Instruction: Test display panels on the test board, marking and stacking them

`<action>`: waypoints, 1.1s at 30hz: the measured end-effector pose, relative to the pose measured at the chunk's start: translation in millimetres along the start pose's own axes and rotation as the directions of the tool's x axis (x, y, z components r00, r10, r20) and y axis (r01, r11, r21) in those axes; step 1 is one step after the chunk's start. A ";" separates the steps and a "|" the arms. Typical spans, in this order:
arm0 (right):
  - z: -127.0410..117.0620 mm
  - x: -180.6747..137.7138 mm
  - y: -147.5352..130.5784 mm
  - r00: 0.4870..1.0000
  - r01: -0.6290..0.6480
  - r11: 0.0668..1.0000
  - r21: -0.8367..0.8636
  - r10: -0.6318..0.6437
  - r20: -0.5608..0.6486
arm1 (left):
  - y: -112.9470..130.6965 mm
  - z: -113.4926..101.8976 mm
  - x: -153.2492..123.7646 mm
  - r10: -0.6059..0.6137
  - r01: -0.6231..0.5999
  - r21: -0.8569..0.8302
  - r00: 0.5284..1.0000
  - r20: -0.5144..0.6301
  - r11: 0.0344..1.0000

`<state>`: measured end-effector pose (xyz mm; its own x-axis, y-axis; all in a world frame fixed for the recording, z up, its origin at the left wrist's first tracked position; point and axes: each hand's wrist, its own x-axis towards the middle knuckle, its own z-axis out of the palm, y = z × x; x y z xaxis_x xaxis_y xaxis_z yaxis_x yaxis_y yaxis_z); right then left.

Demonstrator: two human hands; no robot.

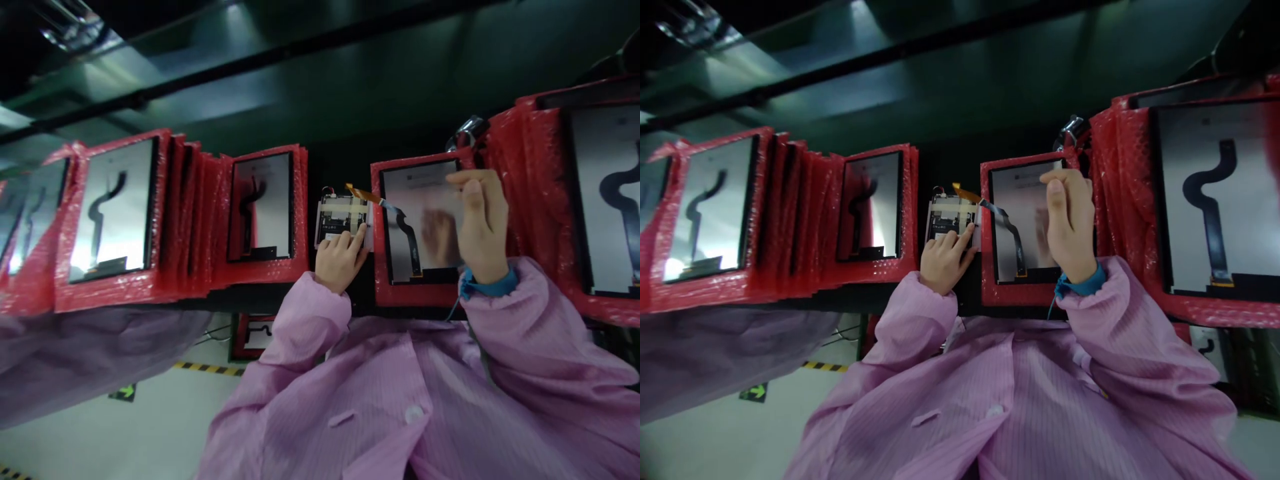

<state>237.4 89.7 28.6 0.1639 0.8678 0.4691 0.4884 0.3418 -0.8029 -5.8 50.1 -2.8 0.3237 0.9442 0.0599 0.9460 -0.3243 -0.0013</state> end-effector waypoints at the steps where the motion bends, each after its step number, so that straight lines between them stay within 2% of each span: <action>1: -6.8 -7.2 -0.5 1.000 -0.012 0.999 -0.051 0.011 -0.011 | 0.1 1.6 -1.2 0.009 -0.009 0.011 1.000 -0.013 1.000; 5: -35.4 -45.2 -3.5 0.992 -0.043 0.931 -0.362 0.083 0.093 | -0.1 9.1 -4.5 -0.002 0.003 0.007 0.997 -0.083 1.000; 7: -43.7 -64.9 -5.2 0.980 -0.058 0.880 -0.471 0.141 0.143 | 1.9 11.5 -6.3 -0.023 0.018 -0.029 0.985 -0.169 0.999; 10: -43.7 -87.6 -5.1 0.970 -0.096 0.835 -0.541 0.201 0.138 | 13.1 11.3 -12.0 -0.024 -0.020 -0.119 0.936 -0.351 0.993; 12: -38.9 -95.5 -1.9 0.970 -0.125 0.826 -0.550 0.218 0.106 | 26.4 10.5 -17.8 0.022 -0.114 -0.198 0.908 -0.418 0.974; 15: -36.3 -95.9 5.0 0.958 -0.226 0.843 -0.487 0.283 0.045 | 47.4 11.8 -26.5 0.096 -0.213 -0.265 0.914 -0.393 0.940; 17: -41.9 -91.4 5.0 0.919 -0.365 0.867 -0.339 0.394 0.019 | 55.2 13.0 -30.7 0.107 -0.209 -0.260 0.927 -0.359 0.943; 19: -51.4 -86.3 -5.2 0.871 -0.481 0.865 -0.144 0.490 0.035 | 55.2 11.4 -33.0 0.098 -0.195 -0.282 0.941 -0.323 0.940; 21: -59.0 -82.6 -26.9 0.869 -0.494 0.870 0.010 0.493 0.045 | 48.7 5.3 -33.1 0.093 -0.189 -0.393 0.964 -0.249 0.900; 23: -59.6 -80.5 -55.5 0.911 -0.412 0.907 0.087 0.412 0.019 | 39.1 -4.5 -30.4 0.065 -0.133 -0.572 0.988 -0.138 0.810; 24: -56.7 -79.7 -69.9 0.932 -0.362 0.927 0.095 0.361 0.023 | 34.5 -10.2 -27.6 0.025 -0.068 -0.668 0.997 -0.073 0.741; 26: -45.4 -78.3 -94.0 0.973 -0.227 0.970 0.086 0.222 0.069 | 27.8 -21.7 -18.7 -0.139 0.084 -0.824 0.990 0.006 0.560; 27: -37.8 -77.5 -102.4 0.985 -0.145 0.986 0.085 0.136 0.110 | 26.1 -27.3 -12.8 -0.246 0.117 -0.884 0.969 0.002 0.452; 29: -20.5 -76.3 -110.7 0.980 0.020 0.990 0.140 -0.047 0.194 | 26.1 -38.1 0.4 -0.417 0.044 -0.972 0.907 -0.058 0.230; 30: -11.4 -76.1 -110.8 0.967 0.076 0.978 0.192 -0.119 0.225 | 27.1 -43.4 6.9 -0.457 -0.023 -0.992 0.886 -0.080 0.127; 31: -2.3 -76.3 -108.5 0.957 0.096 0.965 0.243 -0.157 0.246 | 28.4 -48.6 12.7 -0.470 -0.073 -0.997 0.879 -0.077 0.027; 33: 15.2 -77.9 -99.1 0.959 0.026 0.963 0.268 -0.100 0.266 | 30.4 -58.4 20.7 -0.451 -0.080 -0.987 0.893 -0.010 -0.136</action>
<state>163.1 -6.3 65.9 -0.1190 0.8939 0.4321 0.2447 0.4482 -0.8598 28.6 56.4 56.7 -0.1374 0.9884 0.0642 -0.1730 -0.0878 0.9810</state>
